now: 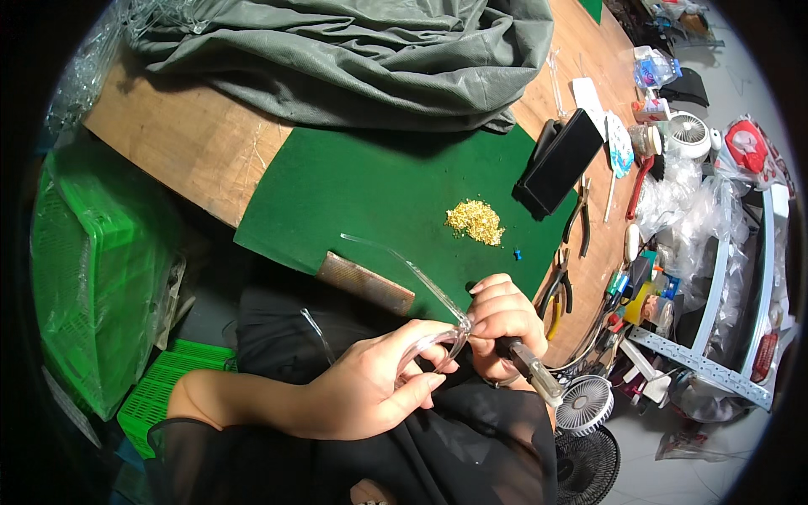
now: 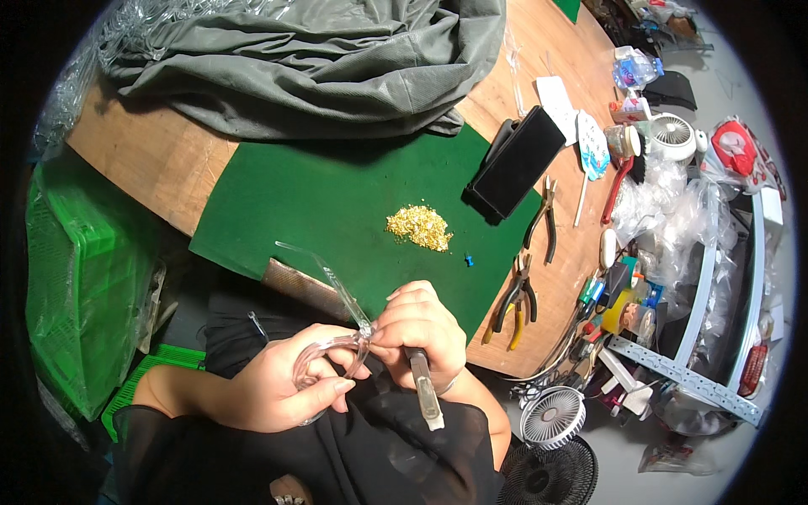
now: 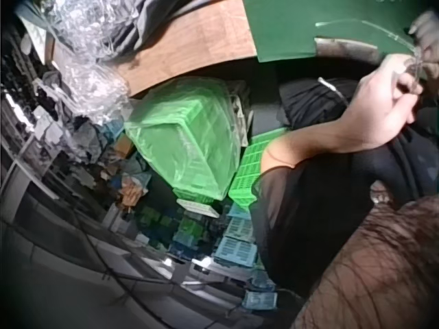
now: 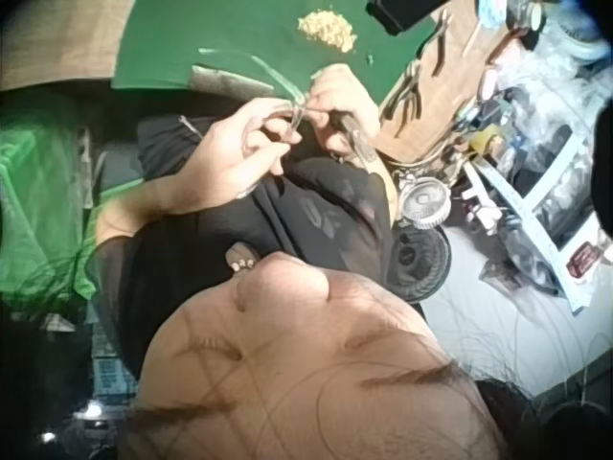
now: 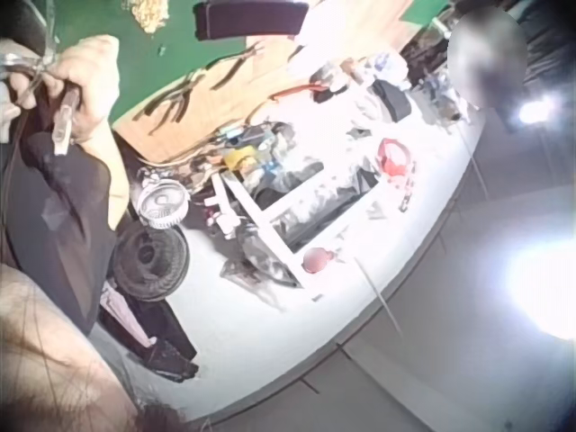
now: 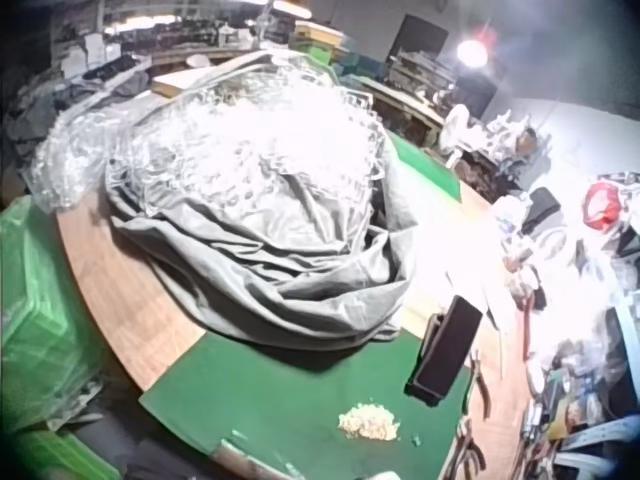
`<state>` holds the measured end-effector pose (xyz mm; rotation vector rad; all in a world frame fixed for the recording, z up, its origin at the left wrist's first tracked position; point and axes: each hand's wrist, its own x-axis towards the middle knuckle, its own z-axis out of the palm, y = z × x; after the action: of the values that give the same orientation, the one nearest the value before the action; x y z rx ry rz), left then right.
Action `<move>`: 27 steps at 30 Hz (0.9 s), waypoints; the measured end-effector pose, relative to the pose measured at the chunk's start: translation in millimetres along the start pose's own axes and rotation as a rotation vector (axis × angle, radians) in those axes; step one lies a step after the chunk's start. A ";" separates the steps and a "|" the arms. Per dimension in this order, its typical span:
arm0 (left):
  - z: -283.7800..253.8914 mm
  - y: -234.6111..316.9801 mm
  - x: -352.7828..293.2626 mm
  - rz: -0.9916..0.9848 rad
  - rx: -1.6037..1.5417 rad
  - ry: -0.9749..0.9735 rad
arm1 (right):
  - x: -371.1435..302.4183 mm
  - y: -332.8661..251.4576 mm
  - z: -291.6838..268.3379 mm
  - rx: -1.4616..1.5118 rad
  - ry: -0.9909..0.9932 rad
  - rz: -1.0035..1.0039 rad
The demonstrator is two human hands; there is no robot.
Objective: The person assembles clear eyeglass frames by inserting small metal screws into the hinge areas using a screwdriver. They handle multiple frames one at a time, tighten the screws, and place the finished frames into a green basket.
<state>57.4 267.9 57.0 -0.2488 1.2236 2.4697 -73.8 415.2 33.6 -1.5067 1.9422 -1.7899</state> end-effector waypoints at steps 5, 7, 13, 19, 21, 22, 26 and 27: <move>0.1 -0.1 -2.1 0.078 0.141 0.009 | -2.5 -0.4 -0.5 0.013 -0.006 0.002; -0.5 0.7 -2.5 0.084 0.164 0.004 | -2.1 -2.3 -0.8 0.007 -0.012 0.013; 1.4 -1.1 -1.7 0.077 0.142 0.010 | -3.0 -1.8 -3.1 -0.021 -0.035 -0.022; 1.2 -4.3 -0.1 0.053 0.024 -0.035 | -4.4 -4.6 0.5 0.133 0.034 0.089; 1.3 -3.1 0.1 0.042 0.010 -0.039 | -4.5 -5.4 0.8 0.111 0.035 0.094; 1.0 -0.5 0.2 0.002 -0.005 -0.055 | -4.6 -6.0 -1.0 0.090 0.023 0.088; -0.5 2.2 0.6 -0.067 -0.073 -0.088 | -2.8 -7.5 -3.0 0.017 -0.010 0.052; -0.7 1.2 0.7 -0.061 -0.092 -0.088 | -2.4 -7.3 -2.8 0.012 -0.013 0.044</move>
<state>56.3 266.8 57.3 -0.1971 1.0529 2.4603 -70.3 420.2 39.1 -1.4560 1.9399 -1.7665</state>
